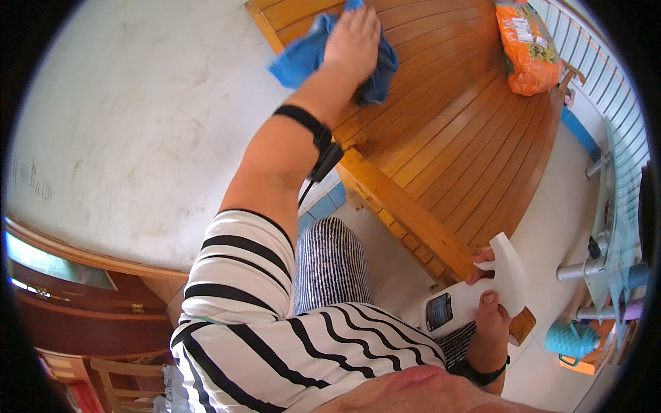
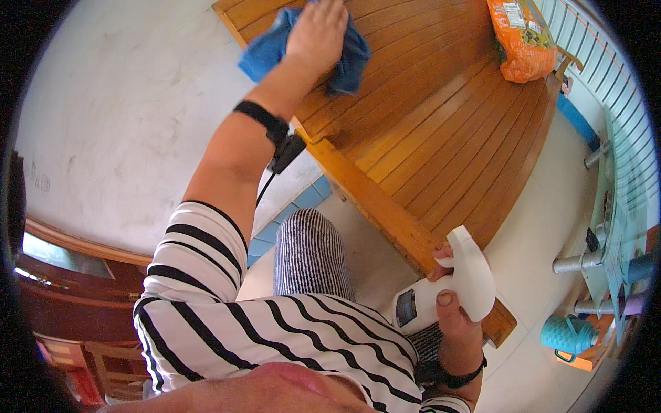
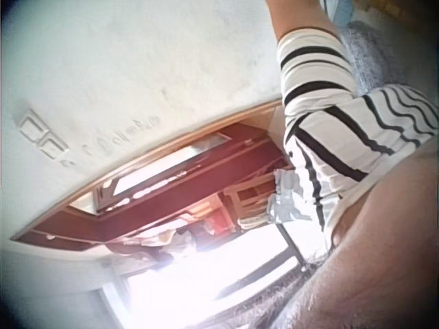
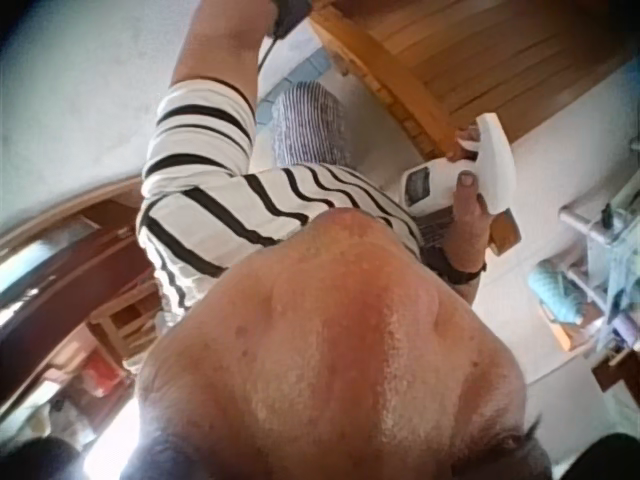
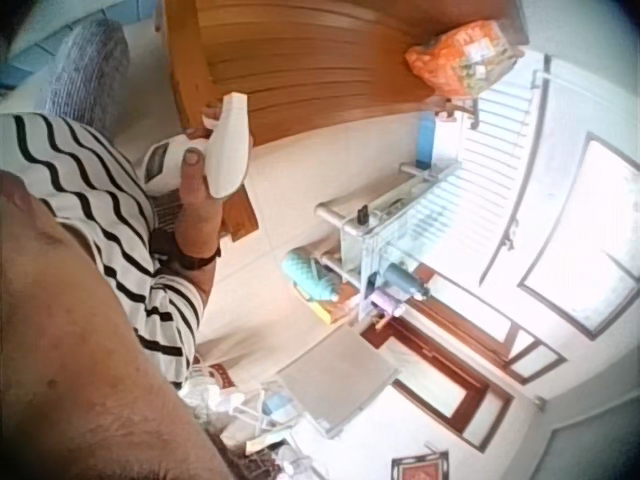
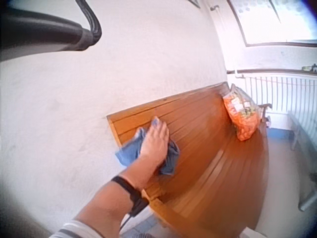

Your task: The person cleans a wooden chair by spraying a cleaning solution from a white bottle onto the surface and wiping it with a blue cloth. They clean the seat, backrest, and legs of the chair, repeatedly spraying and wiping different sections.

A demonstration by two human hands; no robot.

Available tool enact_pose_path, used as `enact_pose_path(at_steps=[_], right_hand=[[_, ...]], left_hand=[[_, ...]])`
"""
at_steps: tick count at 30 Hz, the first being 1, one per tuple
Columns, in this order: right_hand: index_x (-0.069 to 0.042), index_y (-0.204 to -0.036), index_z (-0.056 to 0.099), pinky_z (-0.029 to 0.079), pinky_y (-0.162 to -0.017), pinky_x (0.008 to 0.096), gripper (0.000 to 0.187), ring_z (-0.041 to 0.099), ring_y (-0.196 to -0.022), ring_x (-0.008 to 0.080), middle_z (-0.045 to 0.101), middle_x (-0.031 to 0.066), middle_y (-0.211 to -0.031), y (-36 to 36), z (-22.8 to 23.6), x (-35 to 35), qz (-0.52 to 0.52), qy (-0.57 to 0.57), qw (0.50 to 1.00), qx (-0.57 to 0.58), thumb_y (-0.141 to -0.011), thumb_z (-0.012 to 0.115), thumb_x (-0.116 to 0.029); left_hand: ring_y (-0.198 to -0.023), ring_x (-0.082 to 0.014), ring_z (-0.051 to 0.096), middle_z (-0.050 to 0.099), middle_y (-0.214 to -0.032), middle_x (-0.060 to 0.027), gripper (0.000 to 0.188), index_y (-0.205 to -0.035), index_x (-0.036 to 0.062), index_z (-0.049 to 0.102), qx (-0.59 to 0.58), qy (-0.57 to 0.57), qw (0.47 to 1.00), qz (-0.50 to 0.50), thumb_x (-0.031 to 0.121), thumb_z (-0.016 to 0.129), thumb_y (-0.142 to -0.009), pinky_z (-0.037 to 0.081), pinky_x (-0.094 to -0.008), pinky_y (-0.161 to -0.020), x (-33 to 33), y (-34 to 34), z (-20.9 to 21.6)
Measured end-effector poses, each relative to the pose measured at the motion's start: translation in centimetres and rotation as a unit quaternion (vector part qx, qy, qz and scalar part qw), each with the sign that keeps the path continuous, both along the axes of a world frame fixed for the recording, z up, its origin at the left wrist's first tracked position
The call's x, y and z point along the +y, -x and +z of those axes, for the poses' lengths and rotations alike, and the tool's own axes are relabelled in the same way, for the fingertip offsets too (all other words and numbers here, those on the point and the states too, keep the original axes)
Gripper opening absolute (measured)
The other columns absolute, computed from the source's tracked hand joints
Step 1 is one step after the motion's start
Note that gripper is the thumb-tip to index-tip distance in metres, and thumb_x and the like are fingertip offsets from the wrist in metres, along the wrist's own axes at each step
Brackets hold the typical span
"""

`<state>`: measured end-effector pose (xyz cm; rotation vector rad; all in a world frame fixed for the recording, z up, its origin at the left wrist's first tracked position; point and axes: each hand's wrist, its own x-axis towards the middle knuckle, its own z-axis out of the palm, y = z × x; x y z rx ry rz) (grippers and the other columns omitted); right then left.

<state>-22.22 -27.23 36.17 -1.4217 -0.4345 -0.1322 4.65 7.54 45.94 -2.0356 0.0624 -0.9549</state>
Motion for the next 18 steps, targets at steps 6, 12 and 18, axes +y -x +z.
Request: enact_pose_path(at_steps=[6, 12, 18], right_hand=[[0.005, -0.133, 0.044, 0.048, -0.072, 0.0305, 0.074, 0.057, -0.082, 0.0149, 0.058, 0.0133, -0.115, -0.2, -0.7, -0.5, -0.011, 0.006, 1.0, -0.005, -0.082, 0.069, -0.043], [0.004, -0.134, 0.042, 0.048, -0.076, 0.0314, 0.077, 0.055, -0.084, 0.016, 0.058, 0.0143, -0.115, 0.1, -0.1, 0.2, 0.0, 0.003, 1.0, 0.019, -0.08, 0.072, -0.042], [0.005, -0.133, 0.042, 0.049, -0.075, 0.0311, 0.077, 0.056, -0.085, 0.0153, 0.058, 0.0147, -0.116, 0.0, -0.2, -0.3, 0.012, -0.016, 0.999, 0.034, -0.08, 0.074, -0.041]], left_hand=[[-0.14, -0.0249, 0.031, 0.035, -0.151, -0.0093, 0.053, -0.139, 0.0053, 0.045, 0.207, 0.032, 0.974, -0.088, 0.019, 0.048, -0.088, 0.024, -0.0408, -0.113, 2.0, 9.5, -7.7], [-0.143, -0.0213, 0.025, 0.033, -0.153, -0.0057, 0.05, -0.139, 0.0082, 0.046, 0.25, 0.012, 0.965, -0.082, 0.017, 0.048, -0.09, 0.019, -0.0372, -0.116, 1.5, 9.0, -10.0], [-0.144, -0.0215, 0.024, 0.034, -0.153, -0.0042, 0.046, -0.138, 0.0187, 0.05, 0.296, -0.028, 0.953, -0.054, 0.019, 0.048, -0.091, 0.017, -0.0445, -0.115, -1.8, 4.9, -12.2]])
